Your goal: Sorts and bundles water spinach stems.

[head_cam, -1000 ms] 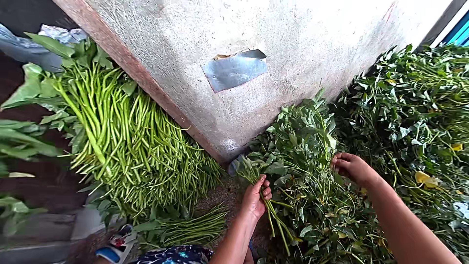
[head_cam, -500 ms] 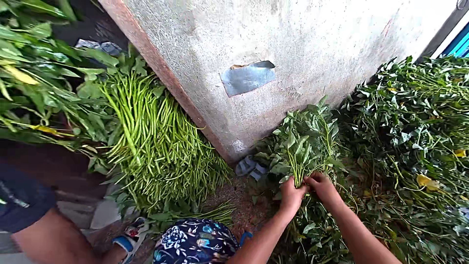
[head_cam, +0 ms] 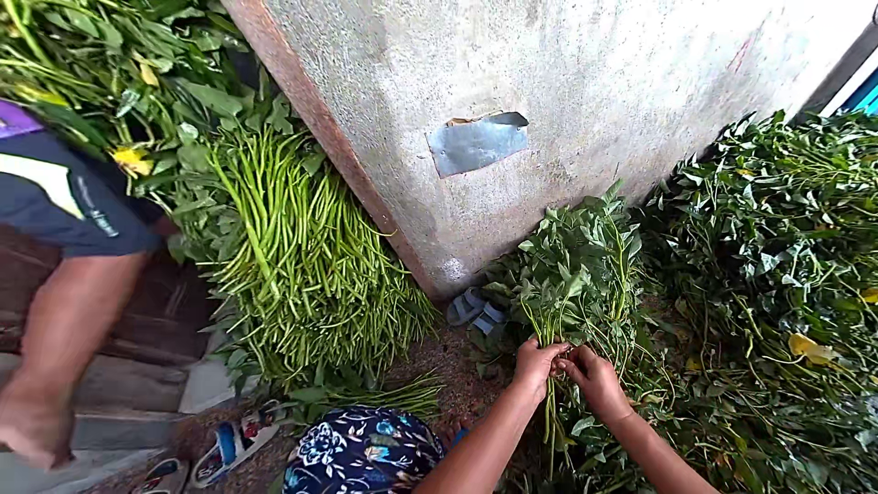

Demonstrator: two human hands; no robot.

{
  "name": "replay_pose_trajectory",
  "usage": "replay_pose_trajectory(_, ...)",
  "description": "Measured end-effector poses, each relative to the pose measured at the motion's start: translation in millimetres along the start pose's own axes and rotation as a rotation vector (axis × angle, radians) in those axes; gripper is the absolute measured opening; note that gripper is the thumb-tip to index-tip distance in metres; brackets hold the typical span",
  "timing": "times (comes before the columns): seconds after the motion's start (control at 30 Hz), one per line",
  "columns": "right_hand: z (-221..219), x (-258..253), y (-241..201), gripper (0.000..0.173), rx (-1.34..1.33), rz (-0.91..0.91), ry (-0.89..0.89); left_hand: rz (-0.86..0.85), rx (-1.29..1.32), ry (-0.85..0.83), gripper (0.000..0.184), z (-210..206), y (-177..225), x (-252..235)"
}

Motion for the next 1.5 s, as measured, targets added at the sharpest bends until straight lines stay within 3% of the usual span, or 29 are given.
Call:
replay_pose_trajectory(0.2, -39.9, 18.6, 6.7, 0.036, 0.135, -0.004, -0.359, -0.045, 0.025, 0.077, 0.014, 17.5, 3.6, -5.4)
replay_pose_trajectory(0.27, -58.9, 36.9, 28.9, 0.035, 0.249, -0.127, -0.609, -0.061, 0.033, 0.109, 0.012, 26.1, 5.6, -6.5)
replay_pose_trajectory(0.37, -60.2, 82.0, 90.6, 0.047, 0.428, -0.484, -1.011, -0.058, 0.044, 0.142, 0.011, 42.1, 9.4, -6.7)
replay_pose_trajectory(0.4, -44.9, 84.5, 108.4, 0.051, 0.439, -0.578, -0.996, -0.04, 0.045, 0.149, 0.014, 47.3, 9.6, -7.4)
replay_pose_trajectory(0.47, 0.5, 57.1, 121.2, 0.045, 0.413, -0.642, -0.73, 0.007, 0.069, 0.164, 0.02, 56.4, 4.8, -6.9)
replay_pose_trajectory(0.57, 48.8, 2.3, 133.1, 0.035, 0.205, -0.547, -0.213, 0.016, 0.199, 0.165, 0.019, 59.9, 5.2, -0.1)
replay_pose_trajectory(0.63, 48.4, -23.3, 152.6, 0.034, 0.148, -0.542, -0.103, -0.029, 0.234, 0.185, 0.015, 65.2, 15.9, 2.5)
replay_pose_trajectory(0.8, 37.7, -52.7, 169.5, 0.031, 0.243, -0.562, -0.102, -0.184, 0.448, 0.126, 0.014, 72.8, 22.4, -6.5)
replay_pose_trajectory(0.97, 76.0, -49.6, 118.7, 0.029, 0.04, -0.29, -0.038, -0.101, 0.626, 0.018, 0.018, 60.2, 12.5, -12.0)
replay_pose_trajectory(1.1, 74.6, -34.9, 68.8, 0.025, 0.054, -0.211, 0.025, -0.165, 0.379, 0.093, 0.009, 46.4, 34.6, -5.7)
replay_pose_trajectory(1.23, 39.5, -15.6, 25.7, 0.025, 0.173, -0.19, 0.058, -0.275, 0.037, 0.136, 0.013, 26.8, 51.6, -0.6)
replay_pose_trajectory(1.4, -3.1, 1.6, -0.9, 0.025, 0.227, -0.061, 0.029, -0.176, -0.131, 0.153, 0.017, 25.0, 34.9, -11.3)
replay_pose_trajectory(1.5, -9.0, 4.9, 4.8, 0.029, 0.154, -0.084, -0.034, -0.122, -0.169, 0.163, 0.017, 28.6, 27.9, -12.6)
Point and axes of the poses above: each hand's wrist, its own x-axis away from the middle knuckle, its own z-axis out of the back of the hand, y = z × x, the point moved 9 cm from there along -x, towards the middle knuckle, and after that the axes turned 14 degrees about -y, right-handed, at the moved point
